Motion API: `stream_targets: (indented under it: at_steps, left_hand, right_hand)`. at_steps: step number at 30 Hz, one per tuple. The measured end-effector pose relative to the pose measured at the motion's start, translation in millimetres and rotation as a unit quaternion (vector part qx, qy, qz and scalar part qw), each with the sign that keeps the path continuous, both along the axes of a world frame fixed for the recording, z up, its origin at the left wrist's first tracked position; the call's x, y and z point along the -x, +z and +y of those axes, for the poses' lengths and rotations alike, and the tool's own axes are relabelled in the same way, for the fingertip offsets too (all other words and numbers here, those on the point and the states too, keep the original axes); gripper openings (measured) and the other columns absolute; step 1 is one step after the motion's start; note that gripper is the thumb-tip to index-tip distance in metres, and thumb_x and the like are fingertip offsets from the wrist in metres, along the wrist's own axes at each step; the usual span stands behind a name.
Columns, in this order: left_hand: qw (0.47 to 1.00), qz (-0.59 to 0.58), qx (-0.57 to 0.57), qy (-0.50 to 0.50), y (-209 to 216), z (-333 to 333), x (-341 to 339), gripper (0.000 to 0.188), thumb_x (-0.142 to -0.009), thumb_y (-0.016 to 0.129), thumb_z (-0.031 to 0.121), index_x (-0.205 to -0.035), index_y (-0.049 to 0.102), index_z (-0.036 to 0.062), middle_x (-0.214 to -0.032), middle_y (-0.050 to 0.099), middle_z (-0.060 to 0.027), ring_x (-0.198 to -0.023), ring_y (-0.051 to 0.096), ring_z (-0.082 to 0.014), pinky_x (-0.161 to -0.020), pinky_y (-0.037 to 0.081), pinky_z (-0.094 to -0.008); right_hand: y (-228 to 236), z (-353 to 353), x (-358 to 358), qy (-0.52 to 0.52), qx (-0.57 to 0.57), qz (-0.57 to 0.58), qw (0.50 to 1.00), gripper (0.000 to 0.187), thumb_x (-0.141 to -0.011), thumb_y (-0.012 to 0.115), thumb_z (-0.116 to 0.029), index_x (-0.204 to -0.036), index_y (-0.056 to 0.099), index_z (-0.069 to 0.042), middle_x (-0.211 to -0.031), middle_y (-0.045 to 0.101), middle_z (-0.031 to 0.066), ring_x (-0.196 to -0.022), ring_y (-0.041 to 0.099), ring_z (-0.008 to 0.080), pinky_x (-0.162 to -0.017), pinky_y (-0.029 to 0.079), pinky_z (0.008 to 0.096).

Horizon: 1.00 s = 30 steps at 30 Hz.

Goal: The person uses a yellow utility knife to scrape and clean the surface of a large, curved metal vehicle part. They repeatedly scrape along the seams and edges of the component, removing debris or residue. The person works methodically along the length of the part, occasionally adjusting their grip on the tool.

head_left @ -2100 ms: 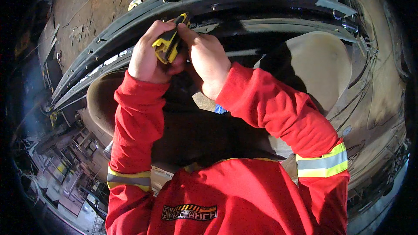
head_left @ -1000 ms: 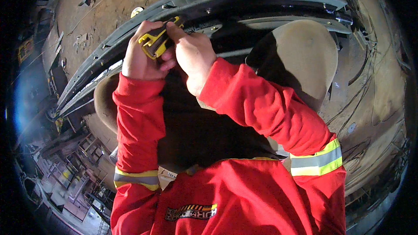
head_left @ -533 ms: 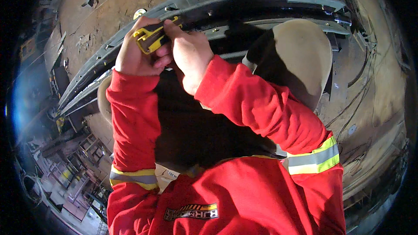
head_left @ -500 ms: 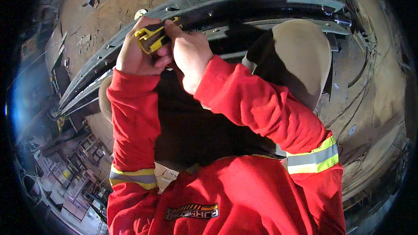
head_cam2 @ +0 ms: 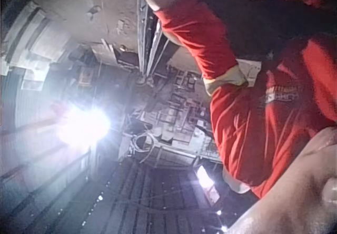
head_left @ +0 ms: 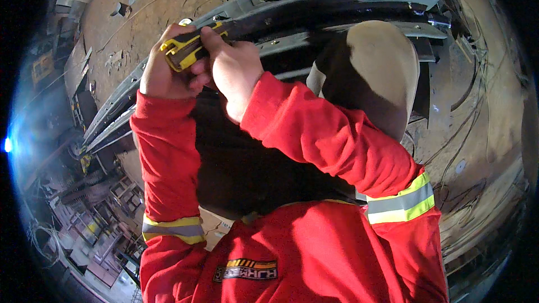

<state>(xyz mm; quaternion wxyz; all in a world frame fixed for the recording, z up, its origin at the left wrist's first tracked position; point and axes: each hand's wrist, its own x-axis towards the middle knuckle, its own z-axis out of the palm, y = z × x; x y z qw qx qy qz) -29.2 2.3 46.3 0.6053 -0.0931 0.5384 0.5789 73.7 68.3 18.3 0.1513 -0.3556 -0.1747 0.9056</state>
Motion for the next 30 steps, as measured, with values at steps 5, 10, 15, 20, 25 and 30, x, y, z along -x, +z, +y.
stream_targets:
  at_steps: [5, 10, 15, 20, 25, 30]
  left_hand:
    - [0.961, 0.269, -0.038, 0.051, 46.7, 13.7, -17.9, 0.031, -0.089, 0.055, 0.034, -0.097, 0.060, 0.0039, -0.073, 0.061, -0.0064, -0.043, 0.051, -0.0148, -0.041, 0.040, -0.0250]
    - [0.986, 0.137, 0.067, 0.073, 11.2, -12.4, -32.3, 0.041, -0.090, 0.050, 0.032, -0.121, 0.053, 0.0055, -0.074, 0.059, -0.0103, -0.043, 0.049, -0.0174, -0.036, 0.036, -0.0274]
    - [0.990, 0.122, 0.066, 0.033, -20.0, -16.3, -40.9, 0.034, -0.091, 0.048, 0.029, -0.117, 0.056, 0.0087, -0.067, 0.057, -0.0061, -0.044, 0.049, -0.0160, -0.038, 0.036, -0.0269]
    - [0.988, 0.114, 0.091, 0.055, -19.2, -18.3, -46.7, 0.031, -0.089, 0.049, 0.028, -0.112, 0.058, 0.0086, -0.069, 0.058, -0.0048, -0.048, 0.053, -0.0167, -0.038, 0.037, -0.0265]
    - [0.991, 0.090, 0.077, 0.067, -23.4, -10.5, -47.4, 0.028, -0.089, 0.049, 0.027, -0.108, 0.059, 0.0097, -0.074, 0.058, -0.0047, -0.053, 0.054, -0.0162, -0.041, 0.038, -0.0264]
    - [0.992, 0.059, 0.099, 0.049, -34.0, -12.2, -39.7, 0.023, -0.089, 0.050, 0.028, -0.102, 0.059, 0.0108, -0.074, 0.058, -0.0033, -0.055, 0.054, -0.0150, -0.043, 0.038, -0.0255]
  right_hand:
    - [13.5, 8.1, 6.2, -0.014, -0.151, 0.105, 0.983, 0.032, -0.094, 0.060, -0.028, -0.096, 0.063, 0.004, -0.077, 0.064, 0.0050, -0.063, 0.057, 0.0079, -0.057, 0.046, 0.0219]
    - [-4.3, -24.1, -5.5, 0.000, 0.019, 0.013, 1.000, 0.035, -0.095, 0.055, -0.031, -0.100, 0.061, 0.004, -0.081, 0.064, 0.0067, -0.068, 0.059, 0.0097, -0.059, 0.046, 0.0225]
    - [-15.1, -15.0, -14.7, 0.086, 0.027, -0.087, 0.992, 0.043, -0.096, 0.052, -0.039, -0.099, 0.061, 0.003, -0.082, 0.063, 0.0073, -0.070, 0.059, 0.0117, -0.063, 0.048, 0.0271]
    - [-30.3, -27.0, -12.3, 0.076, -0.001, -0.092, 0.993, 0.044, -0.095, 0.052, -0.040, -0.099, 0.061, 0.003, -0.082, 0.063, 0.0069, -0.070, 0.058, 0.0118, -0.062, 0.047, 0.0271]
    - [-37.3, -26.4, -11.1, 0.087, -0.011, -0.123, 0.989, 0.041, -0.096, 0.051, -0.040, -0.096, 0.062, -0.001, -0.080, 0.061, 0.0049, -0.068, 0.059, 0.0129, -0.060, 0.047, 0.0290]
    - [-34.5, -20.3, -9.9, 0.048, 0.018, -0.148, 0.988, 0.045, -0.092, 0.053, -0.040, -0.090, 0.068, 0.003, -0.082, 0.067, 0.0154, -0.076, 0.063, 0.0207, -0.069, 0.049, 0.0361]
